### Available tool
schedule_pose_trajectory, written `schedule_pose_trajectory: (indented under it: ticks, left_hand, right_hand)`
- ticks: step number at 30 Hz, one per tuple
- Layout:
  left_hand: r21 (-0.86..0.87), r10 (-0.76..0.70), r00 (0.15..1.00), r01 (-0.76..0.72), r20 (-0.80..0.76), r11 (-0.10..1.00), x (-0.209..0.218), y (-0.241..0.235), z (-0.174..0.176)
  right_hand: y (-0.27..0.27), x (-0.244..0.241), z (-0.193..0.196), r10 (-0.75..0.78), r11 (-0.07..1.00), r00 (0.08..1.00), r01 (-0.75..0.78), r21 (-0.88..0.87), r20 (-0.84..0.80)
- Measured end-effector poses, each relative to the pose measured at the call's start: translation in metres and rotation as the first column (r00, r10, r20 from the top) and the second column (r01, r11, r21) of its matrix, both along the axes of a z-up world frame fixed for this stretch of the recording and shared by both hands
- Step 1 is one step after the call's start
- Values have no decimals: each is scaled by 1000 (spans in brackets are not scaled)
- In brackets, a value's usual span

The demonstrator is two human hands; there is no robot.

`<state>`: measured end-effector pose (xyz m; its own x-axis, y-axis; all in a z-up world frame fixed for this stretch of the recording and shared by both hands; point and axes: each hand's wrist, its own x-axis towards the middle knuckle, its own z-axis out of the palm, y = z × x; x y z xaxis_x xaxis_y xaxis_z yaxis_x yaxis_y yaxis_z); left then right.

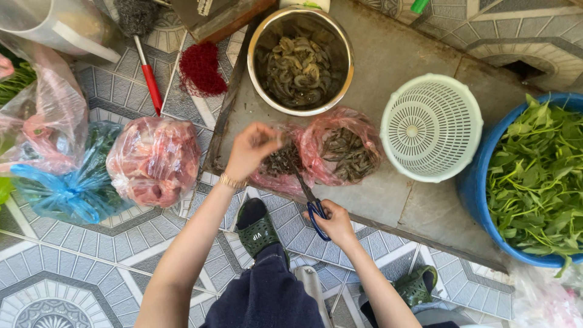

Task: The person uses scissors to trim the heads and tails of raw shrimp one by one, placing the trimmed shrimp into a metal bowl. The task is performed continuously over a plastic bag on a tiled floor.

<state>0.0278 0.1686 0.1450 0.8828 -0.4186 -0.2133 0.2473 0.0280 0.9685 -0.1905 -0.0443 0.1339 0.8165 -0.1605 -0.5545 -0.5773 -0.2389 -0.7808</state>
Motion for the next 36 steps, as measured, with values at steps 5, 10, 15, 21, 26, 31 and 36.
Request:
schedule_pose_trajectory:
  ticks: [5, 10, 15, 21, 26, 31, 36]
  left_hand:
    - [175, -14, 806, -111, 592, 978, 60, -66, 8]
    - [585, -518, 785, 255, 340, 770, 11, -152, -37]
    - [779, -843, 389, 364, 370, 510, -73, -227, -125]
    - [872, -893, 162, 198, 421, 447, -123, -268, -199]
    - [874, -885, 147, 153, 442, 462, -107, -253, -190]
    - [852, -834, 365, 170, 413, 496, -58, -209, -142]
    - [396, -291, 957, 263, 12, 880, -32, -147, -110]
  right_hand:
    - [6, -7, -9, -11, 997, 1000, 13, 71, -26]
    - [7, -14, -11, 39, 998, 998, -40, -39, -44]
    - [9, -23, -21, 94, 988, 994, -100, -117, -52]
    - [2, -34, -21, 27, 996, 997, -20, -89, 69]
    - [-7, -37, -23, 35, 984, 994, -53, -173, -107]
    - [-13, -44, -40, 37, 990, 995, -49, -130, -88]
    - [-22, -50, -58, -165, 902, 977, 94, 422, 136]
